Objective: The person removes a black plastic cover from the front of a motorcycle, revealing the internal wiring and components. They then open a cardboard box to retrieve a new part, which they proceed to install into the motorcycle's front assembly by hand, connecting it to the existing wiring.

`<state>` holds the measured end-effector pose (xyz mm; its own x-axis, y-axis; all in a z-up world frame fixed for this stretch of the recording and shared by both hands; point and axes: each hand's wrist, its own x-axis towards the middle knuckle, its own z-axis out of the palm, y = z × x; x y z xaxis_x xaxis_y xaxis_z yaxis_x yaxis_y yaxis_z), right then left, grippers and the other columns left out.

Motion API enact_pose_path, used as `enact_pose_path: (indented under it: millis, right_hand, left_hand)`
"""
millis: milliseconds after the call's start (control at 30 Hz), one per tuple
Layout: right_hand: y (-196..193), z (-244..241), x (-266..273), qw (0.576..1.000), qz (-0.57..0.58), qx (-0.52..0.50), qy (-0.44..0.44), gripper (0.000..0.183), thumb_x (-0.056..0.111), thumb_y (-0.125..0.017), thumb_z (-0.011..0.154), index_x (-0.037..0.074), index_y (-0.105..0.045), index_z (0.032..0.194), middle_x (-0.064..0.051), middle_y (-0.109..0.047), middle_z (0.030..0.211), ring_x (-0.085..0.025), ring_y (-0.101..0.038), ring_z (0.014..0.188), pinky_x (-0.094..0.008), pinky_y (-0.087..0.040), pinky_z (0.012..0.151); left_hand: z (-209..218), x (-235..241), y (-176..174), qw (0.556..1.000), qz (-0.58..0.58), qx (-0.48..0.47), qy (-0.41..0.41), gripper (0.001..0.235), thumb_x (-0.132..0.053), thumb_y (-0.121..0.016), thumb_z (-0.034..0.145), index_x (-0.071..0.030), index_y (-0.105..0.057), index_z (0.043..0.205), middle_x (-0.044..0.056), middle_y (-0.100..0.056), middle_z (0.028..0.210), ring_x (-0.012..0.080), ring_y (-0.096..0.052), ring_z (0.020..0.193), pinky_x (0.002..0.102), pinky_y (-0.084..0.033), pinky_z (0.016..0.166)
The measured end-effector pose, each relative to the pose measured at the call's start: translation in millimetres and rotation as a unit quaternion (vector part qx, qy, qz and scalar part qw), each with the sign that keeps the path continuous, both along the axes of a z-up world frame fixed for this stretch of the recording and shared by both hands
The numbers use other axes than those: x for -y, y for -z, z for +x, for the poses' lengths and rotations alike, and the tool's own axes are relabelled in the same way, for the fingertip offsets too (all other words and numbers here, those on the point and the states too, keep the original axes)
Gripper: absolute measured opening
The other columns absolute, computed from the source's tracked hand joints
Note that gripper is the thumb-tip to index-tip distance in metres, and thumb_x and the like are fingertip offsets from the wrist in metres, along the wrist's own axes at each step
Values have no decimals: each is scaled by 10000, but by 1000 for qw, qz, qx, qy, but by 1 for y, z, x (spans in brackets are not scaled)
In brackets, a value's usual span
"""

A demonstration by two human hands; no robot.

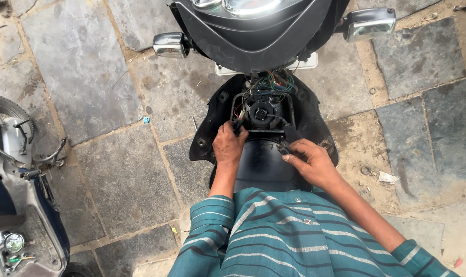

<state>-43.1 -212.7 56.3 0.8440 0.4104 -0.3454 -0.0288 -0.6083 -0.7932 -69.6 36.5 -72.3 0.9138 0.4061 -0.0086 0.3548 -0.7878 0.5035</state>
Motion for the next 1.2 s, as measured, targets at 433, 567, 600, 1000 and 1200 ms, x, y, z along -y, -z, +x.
enact_pose_path:
  millis: [433,567,600,1000,1200]
  right_hand:
    - [0,2,-2,1000,-9,-21,0,321,273,-770,865,-13,-702,995,-84,-700,1031,-217,-698,845,-328,-545,756]
    - [0,3,-5,1000,-12,-24,-7,323,272,-771,860,-13,-702,995,-90,-698,1036,-231,-697,857,-336,-544,759]
    - [-1,4,-5,1000,-12,-24,-9,323,272,-771,860,-13,-702,995,-90,-698,1036,-231,-697,857,-336,-544,759]
    - [0,4,-5,999,-27,-21,-5,322,276,-775,858,-14,-706,979,-93,-700,1028,-227,-693,832,-333,-542,736]
    - [2,4,-7,999,-20,-27,-8,321,277,-771,864,-14,-705,983,-81,-697,1025,-204,-688,798,-320,-543,712]
  left_hand:
    - [-6,9,-27,980,-88,166,-65,404,-237,-827,879,-10,-650,1163,162,-711,1009,341,-723,894,394,-607,778]
    - [-5,10,-29,973,-127,173,-90,494,-211,-832,856,25,-633,1241,157,-707,988,311,-722,889,383,-597,807]
    - [-5,10,-27,972,-126,173,-92,494,-211,-832,856,25,-633,1241,157,-707,988,311,-722,889,383,-597,807]
    - [-1,9,-18,963,-208,126,-113,505,-174,-855,807,-49,-664,1257,145,-679,1074,265,-696,867,366,-585,773]
    - [1,5,-29,974,-194,85,-82,484,-134,-827,831,-124,-673,1290,154,-631,1155,282,-680,897,380,-584,783]
